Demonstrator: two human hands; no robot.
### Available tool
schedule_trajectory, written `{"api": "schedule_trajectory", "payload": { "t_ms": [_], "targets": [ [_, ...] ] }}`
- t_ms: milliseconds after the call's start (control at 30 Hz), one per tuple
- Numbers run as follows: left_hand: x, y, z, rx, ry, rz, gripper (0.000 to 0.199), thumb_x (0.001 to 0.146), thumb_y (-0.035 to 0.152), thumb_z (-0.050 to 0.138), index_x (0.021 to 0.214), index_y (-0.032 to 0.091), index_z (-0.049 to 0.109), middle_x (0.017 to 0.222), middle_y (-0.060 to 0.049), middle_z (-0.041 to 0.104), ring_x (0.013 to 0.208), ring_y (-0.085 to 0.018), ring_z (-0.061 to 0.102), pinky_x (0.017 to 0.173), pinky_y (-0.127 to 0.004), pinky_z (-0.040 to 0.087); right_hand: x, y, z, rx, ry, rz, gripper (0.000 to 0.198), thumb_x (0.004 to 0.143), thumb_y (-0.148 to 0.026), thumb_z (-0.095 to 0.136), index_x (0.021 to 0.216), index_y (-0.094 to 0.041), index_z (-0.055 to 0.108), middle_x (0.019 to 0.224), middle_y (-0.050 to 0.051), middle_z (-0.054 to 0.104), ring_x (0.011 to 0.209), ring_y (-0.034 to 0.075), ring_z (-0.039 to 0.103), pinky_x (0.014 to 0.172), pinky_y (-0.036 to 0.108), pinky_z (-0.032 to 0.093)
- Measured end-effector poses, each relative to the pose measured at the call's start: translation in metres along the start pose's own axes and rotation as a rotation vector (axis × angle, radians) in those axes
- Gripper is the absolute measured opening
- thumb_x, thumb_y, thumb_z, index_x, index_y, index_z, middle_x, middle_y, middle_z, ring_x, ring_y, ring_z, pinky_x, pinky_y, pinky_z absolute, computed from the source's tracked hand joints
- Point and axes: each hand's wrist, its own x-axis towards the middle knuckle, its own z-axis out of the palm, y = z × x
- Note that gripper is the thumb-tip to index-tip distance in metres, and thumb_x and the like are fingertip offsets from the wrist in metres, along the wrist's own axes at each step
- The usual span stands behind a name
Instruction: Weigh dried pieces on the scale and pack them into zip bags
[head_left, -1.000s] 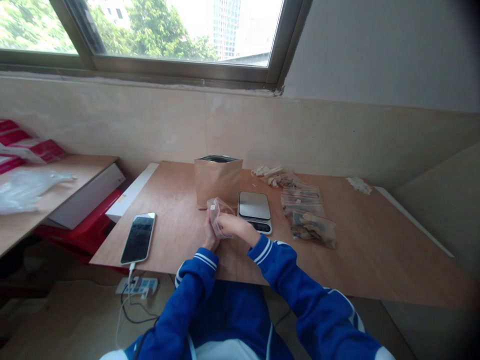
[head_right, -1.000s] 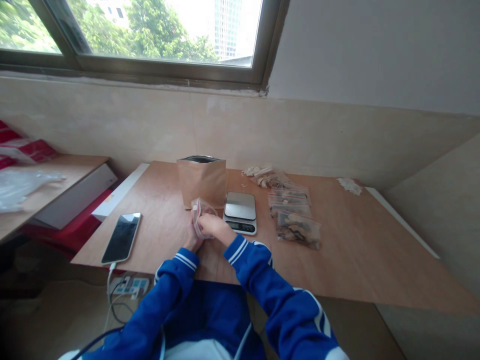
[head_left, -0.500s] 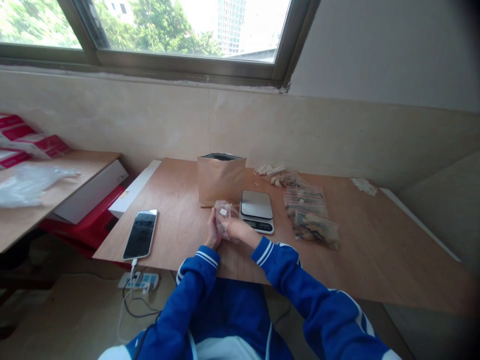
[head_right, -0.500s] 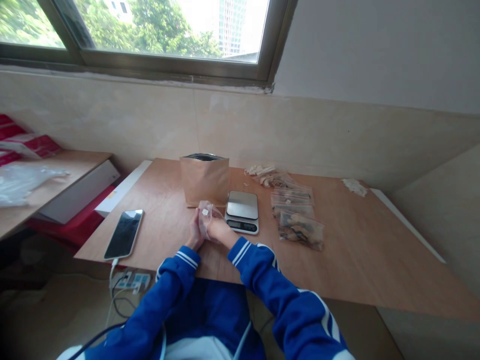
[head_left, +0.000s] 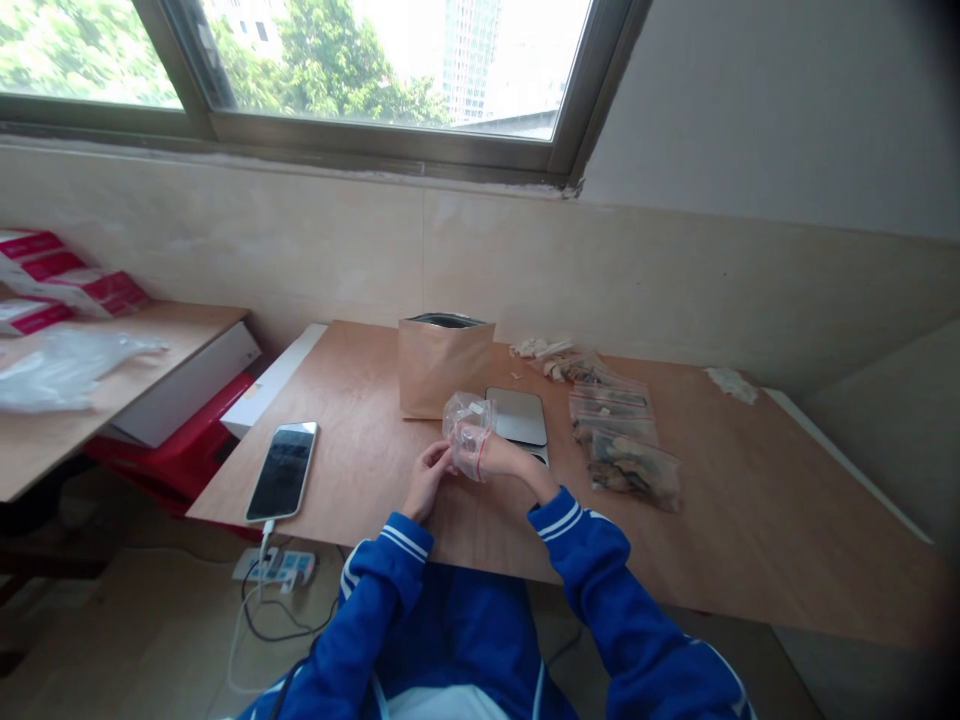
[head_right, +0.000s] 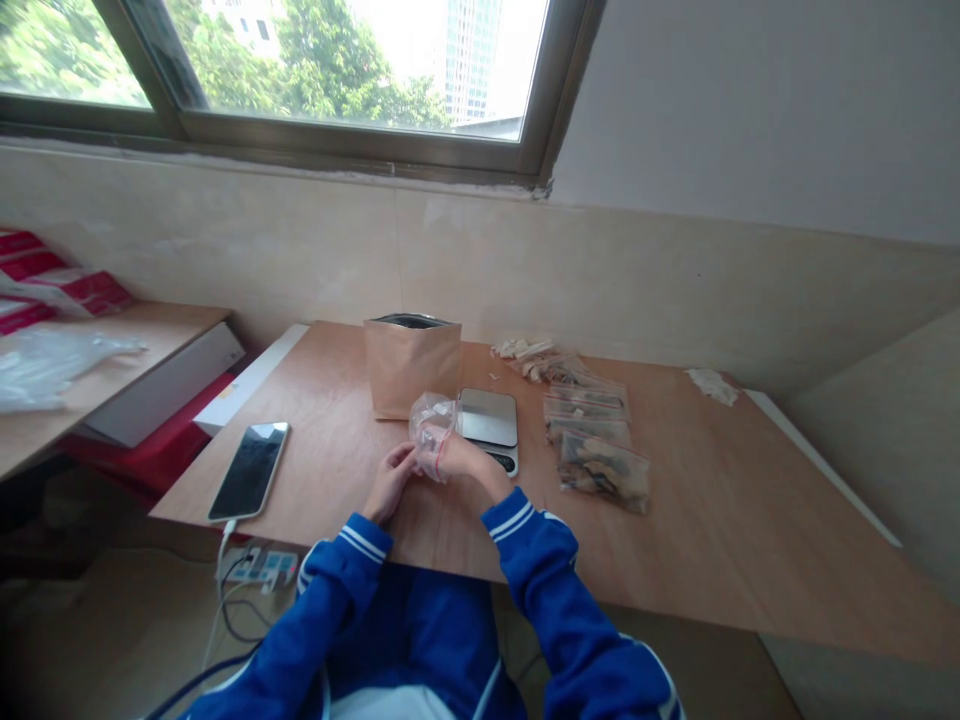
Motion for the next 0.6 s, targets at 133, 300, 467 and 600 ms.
{"api": "schedule_trajectory", "payload": {
  "t_ms": [133,300,467,600],
  "targets": [
    [0.0,0.007,-0.007,0.177,0.03,0.041,0.039,0.07,0.043,0.075,0.092,0.011,0.071,0.069,-0.003,0.065,0.06,-0.011,0.055,0.056,-0.023,0.044,0.0,0.007,0.004,-0.043,0.033,-0.027,0.008,0.083,-0.02,0.051,0.089,-0.018,0.055,0.08,0.002,0.061,0.071,0.017,0.056,0.074,0.034,0.048],
    [-0.002,0.013,-0.013,0.261,0.099,0.102,0.045,0.07,0.045,0.074,0.101,0.012,0.069,0.066,-0.001,0.062,0.058,-0.011,0.053,0.055,-0.023,0.043,-0.001,0.012,0.006,0.026,0.064,-0.028,0.012,0.085,-0.025,0.051,0.095,-0.019,0.056,0.091,0.005,0.064,0.083,0.019,0.06,0.083,0.037,0.048],
    [-0.008,0.024,-0.011,0.316,0.148,0.157,0.05,0.074,0.046,0.071,0.11,0.012,0.068,0.065,0.0,0.061,0.059,-0.012,0.052,0.059,-0.025,0.043,0.001,0.019,0.008,0.174,0.051,-0.032,0.022,0.085,-0.034,0.055,0.1,-0.018,0.059,0.099,0.007,0.066,0.087,0.018,0.062,0.08,0.033,0.05],
    [-0.012,0.035,-0.008,0.372,0.164,0.159,0.046,0.075,0.045,0.07,0.107,0.013,0.071,0.07,-0.003,0.065,0.063,-0.014,0.054,0.06,-0.026,0.045,0.002,0.026,0.013,0.249,0.116,0.004,0.029,0.082,-0.04,0.059,0.099,-0.017,0.06,0.099,0.008,0.066,0.084,0.018,0.063,0.074,0.031,0.051]
  ]
}}
